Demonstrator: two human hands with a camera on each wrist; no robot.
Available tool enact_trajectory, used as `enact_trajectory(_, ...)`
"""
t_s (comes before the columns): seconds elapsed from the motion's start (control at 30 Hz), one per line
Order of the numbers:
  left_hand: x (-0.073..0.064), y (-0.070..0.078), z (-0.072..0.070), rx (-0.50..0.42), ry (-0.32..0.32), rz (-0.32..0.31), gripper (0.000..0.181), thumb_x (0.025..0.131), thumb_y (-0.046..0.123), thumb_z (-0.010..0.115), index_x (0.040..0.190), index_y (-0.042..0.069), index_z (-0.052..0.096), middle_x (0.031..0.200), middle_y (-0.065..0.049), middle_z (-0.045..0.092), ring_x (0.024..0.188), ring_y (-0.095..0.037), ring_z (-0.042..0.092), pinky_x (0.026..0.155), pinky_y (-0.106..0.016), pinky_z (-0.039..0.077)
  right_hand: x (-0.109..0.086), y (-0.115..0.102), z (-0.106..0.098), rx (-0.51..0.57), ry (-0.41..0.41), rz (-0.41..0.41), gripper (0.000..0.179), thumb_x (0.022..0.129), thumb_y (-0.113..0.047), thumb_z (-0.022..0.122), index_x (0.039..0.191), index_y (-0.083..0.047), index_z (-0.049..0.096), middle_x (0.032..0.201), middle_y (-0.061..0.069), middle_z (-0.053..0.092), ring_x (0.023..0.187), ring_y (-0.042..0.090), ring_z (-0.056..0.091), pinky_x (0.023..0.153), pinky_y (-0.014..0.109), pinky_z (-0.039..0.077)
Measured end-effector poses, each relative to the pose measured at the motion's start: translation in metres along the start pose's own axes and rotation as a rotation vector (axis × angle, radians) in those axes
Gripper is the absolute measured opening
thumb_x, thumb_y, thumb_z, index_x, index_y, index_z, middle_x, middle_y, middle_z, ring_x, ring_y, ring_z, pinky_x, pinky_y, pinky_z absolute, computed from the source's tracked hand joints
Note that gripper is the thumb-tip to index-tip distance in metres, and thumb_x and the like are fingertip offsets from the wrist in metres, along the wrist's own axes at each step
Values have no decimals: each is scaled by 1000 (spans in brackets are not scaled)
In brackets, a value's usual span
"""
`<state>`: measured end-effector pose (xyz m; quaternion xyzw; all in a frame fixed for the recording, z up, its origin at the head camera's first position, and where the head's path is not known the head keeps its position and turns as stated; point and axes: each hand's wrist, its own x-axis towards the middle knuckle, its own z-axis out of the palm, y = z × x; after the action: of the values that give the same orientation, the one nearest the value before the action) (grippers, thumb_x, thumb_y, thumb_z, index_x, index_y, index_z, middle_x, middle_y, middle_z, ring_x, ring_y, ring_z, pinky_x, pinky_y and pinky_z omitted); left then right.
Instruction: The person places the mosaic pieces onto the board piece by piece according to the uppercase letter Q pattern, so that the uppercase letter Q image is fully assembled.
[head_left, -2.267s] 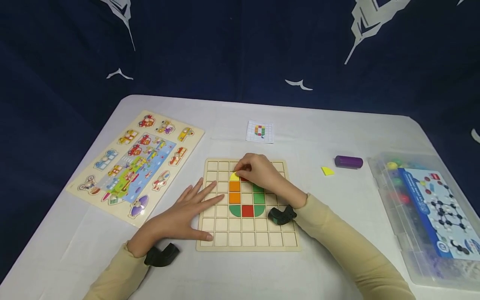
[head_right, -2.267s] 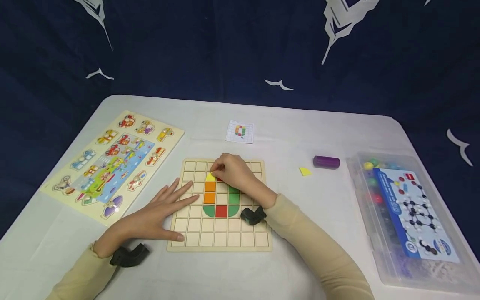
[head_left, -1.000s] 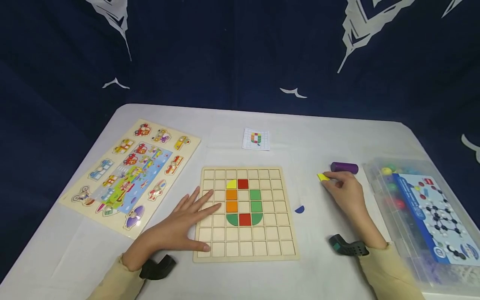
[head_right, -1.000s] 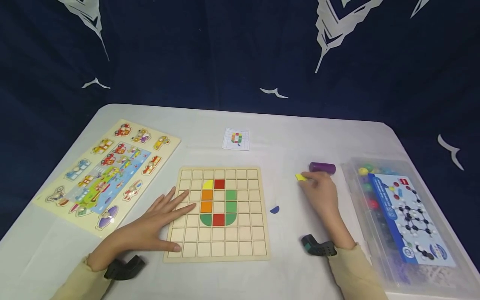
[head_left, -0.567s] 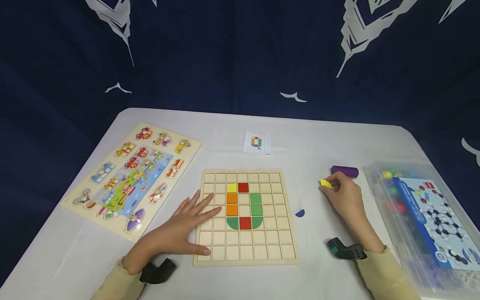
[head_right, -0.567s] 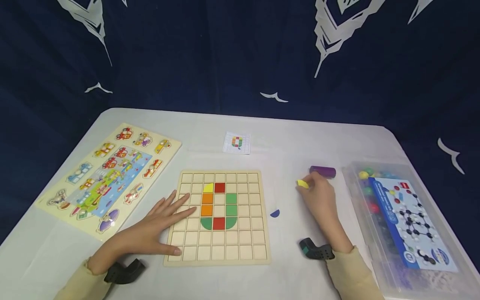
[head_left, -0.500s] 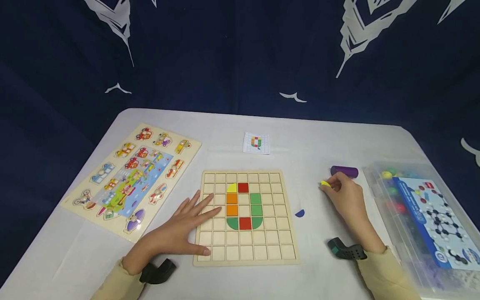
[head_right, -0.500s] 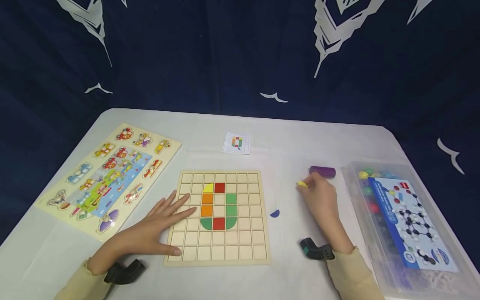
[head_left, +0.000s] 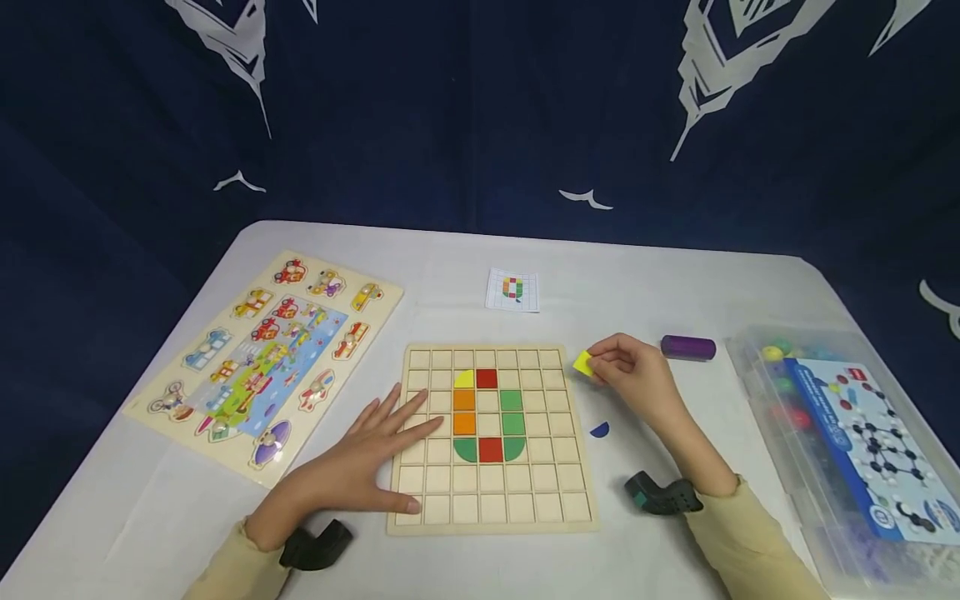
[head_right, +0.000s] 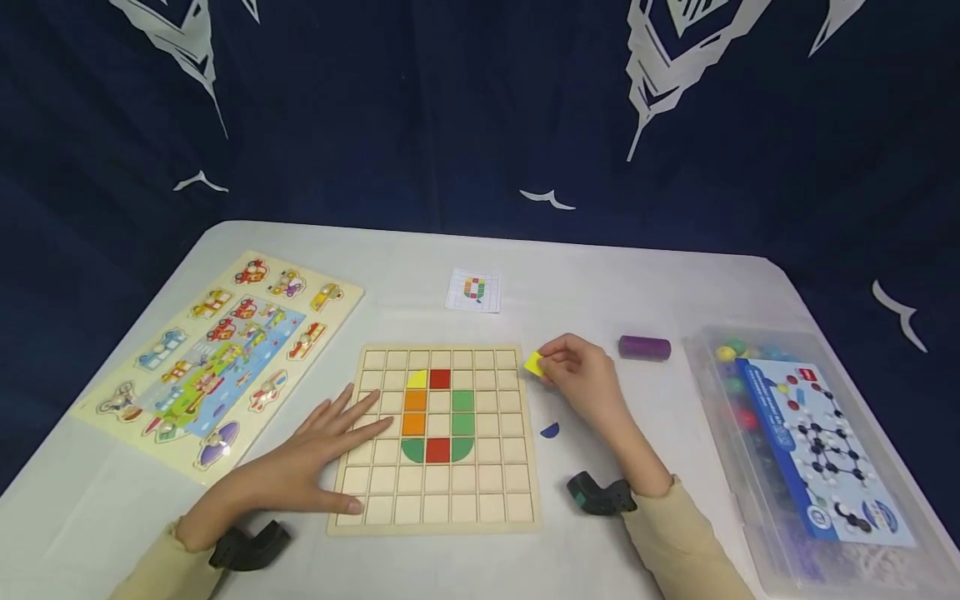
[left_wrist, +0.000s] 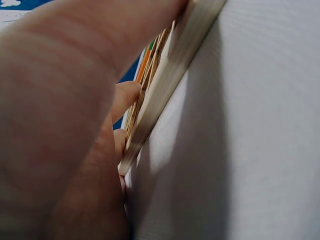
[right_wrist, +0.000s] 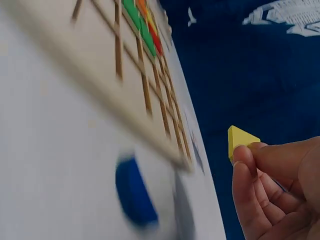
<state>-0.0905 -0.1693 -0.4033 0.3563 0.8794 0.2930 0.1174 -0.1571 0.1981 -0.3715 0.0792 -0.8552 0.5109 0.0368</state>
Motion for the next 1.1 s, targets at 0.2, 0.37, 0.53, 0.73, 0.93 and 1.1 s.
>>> enact_trajectory(0.2, 0, 1, 0, 6, -2, -4, 93, 73, 54, 73, 148, 19, 31, 156, -7, 5, 138, -34, -10, 106, -54, -4, 16, -16, 39, 155, -113, 51, 10, 85, 7, 62, 95, 11, 59, 79, 15, 62, 69, 24, 65, 61, 28, 54)
enact_trajectory(0.37, 0, 1, -1, 8, 0, 2, 94, 72, 52, 74, 148, 18, 31, 156, -7, 4, 138, -34, -11, 106, -54, -4, 24, -18, 61, 139, -190, 30, 9, 85, 5, 64, 93, 7, 61, 79, 12, 63, 69, 22, 64, 61, 27, 53)
enact_trajectory(0.53, 1, 0, 0, 4, -3, -5, 94, 72, 55, 73, 148, 20, 30, 156, -5, 3, 138, -32, -11, 106, -53, -4, 26, -17, 67, 23, -211, -13, 8, 85, 3, 65, 92, 0, 64, 76, 6, 64, 65, 17, 63, 61, 27, 52)
enact_trajectory(0.73, 0, 0, 1, 4, -8, -10, 94, 72, 56, 72, 148, 21, 30, 156, -5, 3, 138, -32, -11, 106, -52, -4, 25, -16, 69, -123, -238, -155, 13, 83, 2, 67, 94, -4, 69, 77, 1, 66, 64, 13, 58, 62, 27, 49)
enact_trajectory(0.93, 0, 1, 0, -4, -2, -10, 94, 71, 55, 73, 148, 20, 31, 156, -6, 4, 138, -33, -11, 106, -53, -4, 25, -17, 70, -161, -260, -186, 13, 83, 3, 66, 93, -3, 72, 79, 1, 66, 67, 13, 57, 63, 27, 50)
enact_trajectory(1.1, 0, 1, 0, -7, -5, -17, 94, 71, 56, 73, 148, 20, 31, 156, -6, 4, 138, -32, -11, 106, -53, -5, 24, -17, 71, -177, -263, -152, 10, 83, 1, 66, 88, -5, 72, 78, -1, 65, 66, 13, 56, 63, 26, 49)
